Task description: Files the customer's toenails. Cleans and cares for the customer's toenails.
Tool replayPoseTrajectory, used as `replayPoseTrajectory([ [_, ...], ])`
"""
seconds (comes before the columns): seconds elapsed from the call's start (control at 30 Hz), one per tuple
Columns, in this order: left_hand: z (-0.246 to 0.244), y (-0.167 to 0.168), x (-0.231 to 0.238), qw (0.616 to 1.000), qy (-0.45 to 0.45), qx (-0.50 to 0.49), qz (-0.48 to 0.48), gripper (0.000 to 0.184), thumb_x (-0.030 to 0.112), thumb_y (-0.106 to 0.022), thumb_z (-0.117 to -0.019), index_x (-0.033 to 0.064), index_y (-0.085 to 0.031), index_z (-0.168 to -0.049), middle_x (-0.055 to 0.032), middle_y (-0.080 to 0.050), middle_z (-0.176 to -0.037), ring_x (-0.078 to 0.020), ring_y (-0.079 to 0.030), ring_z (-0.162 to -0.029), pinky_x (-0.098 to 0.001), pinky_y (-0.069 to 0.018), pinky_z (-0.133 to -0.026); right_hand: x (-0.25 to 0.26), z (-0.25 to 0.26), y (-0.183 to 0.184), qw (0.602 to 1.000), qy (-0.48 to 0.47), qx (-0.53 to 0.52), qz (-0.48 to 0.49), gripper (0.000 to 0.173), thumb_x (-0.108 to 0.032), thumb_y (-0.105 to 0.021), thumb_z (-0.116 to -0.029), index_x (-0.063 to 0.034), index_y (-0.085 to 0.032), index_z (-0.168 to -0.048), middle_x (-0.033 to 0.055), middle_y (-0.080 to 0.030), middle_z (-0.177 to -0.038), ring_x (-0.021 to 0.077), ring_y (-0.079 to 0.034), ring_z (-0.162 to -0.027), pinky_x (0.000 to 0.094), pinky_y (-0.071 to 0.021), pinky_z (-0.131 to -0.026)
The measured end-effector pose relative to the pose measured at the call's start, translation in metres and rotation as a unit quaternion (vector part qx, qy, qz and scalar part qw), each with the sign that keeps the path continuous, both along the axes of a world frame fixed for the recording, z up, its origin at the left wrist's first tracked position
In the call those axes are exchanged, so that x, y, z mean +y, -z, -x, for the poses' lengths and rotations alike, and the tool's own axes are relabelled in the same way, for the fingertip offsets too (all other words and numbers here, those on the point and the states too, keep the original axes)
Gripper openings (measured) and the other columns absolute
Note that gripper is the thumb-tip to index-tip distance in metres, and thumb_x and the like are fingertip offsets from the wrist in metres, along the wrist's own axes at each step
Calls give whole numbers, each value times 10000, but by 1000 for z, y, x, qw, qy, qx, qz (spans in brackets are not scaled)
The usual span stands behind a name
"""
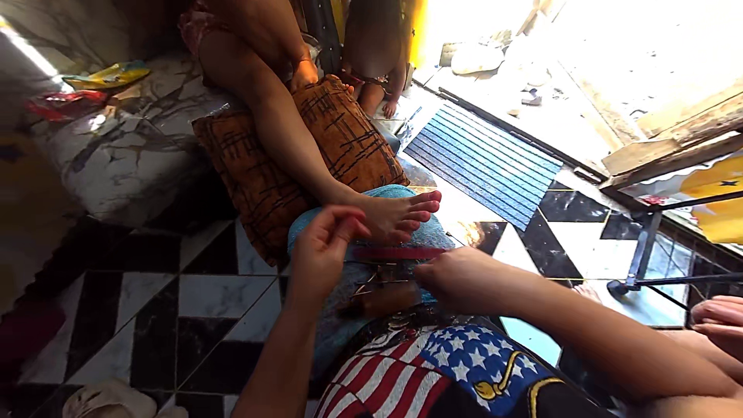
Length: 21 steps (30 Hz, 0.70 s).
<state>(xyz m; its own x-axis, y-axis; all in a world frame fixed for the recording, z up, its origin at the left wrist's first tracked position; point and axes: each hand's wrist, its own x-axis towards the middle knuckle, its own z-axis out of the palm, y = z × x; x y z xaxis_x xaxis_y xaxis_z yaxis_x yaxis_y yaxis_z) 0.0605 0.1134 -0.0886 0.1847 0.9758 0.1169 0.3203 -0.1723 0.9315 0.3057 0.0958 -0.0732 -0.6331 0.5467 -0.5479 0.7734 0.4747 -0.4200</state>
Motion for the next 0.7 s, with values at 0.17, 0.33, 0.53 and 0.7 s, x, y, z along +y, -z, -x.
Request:
replayPoseTrajectory([
  [0.17,-19,1,16,971,10,223,-86,615,452,-394,-1088,-3,-476,-1493,-177,-461,-1557,-334,-372,-1488,-552,-253,-1233,6,24,0,992,3,-123,28,170,-54,-564,-992,30,-619,-1130,256,-672,-1027,476,-668,-984,649,-523,-778],
  [0.33,-46,-2,-5,938,326,71,-95,777,563,-195,-1077,-26,-430,-1528,-139,-398,-1614,-228,-287,-1537,-448,-179,-1268,4,-42,-21,984,21,-170,54,160,-112,-597,-1006,14,-675,-1067,233,-688,-962,448,-676,-961,630,-518,-803],
  [0.53,-11,-36,-11,934,299,-184,-59,546,413,-485,-1070,-54,-609,-1324,-92,-689,-1282,-154,-666,-1178,-345,-564,-1027,-23,-125,-67,928,234,-257,-134,107,-60,-644,-962,42,-671,-980,317,-672,-896,559,-665,-902,714,-491,-702],
  [0.7,48,17,-10,983,-127,124,-47,379,266,-586,-1049,91,-574,-1385,-69,-646,-1354,-175,-634,-1234,-409,-526,-1048,-36,-51,-40,972,112,5,-206,111,-109,-616,-971,-107,-721,-1005,95,-700,-803,321,-707,-711,548,-560,-600],
])
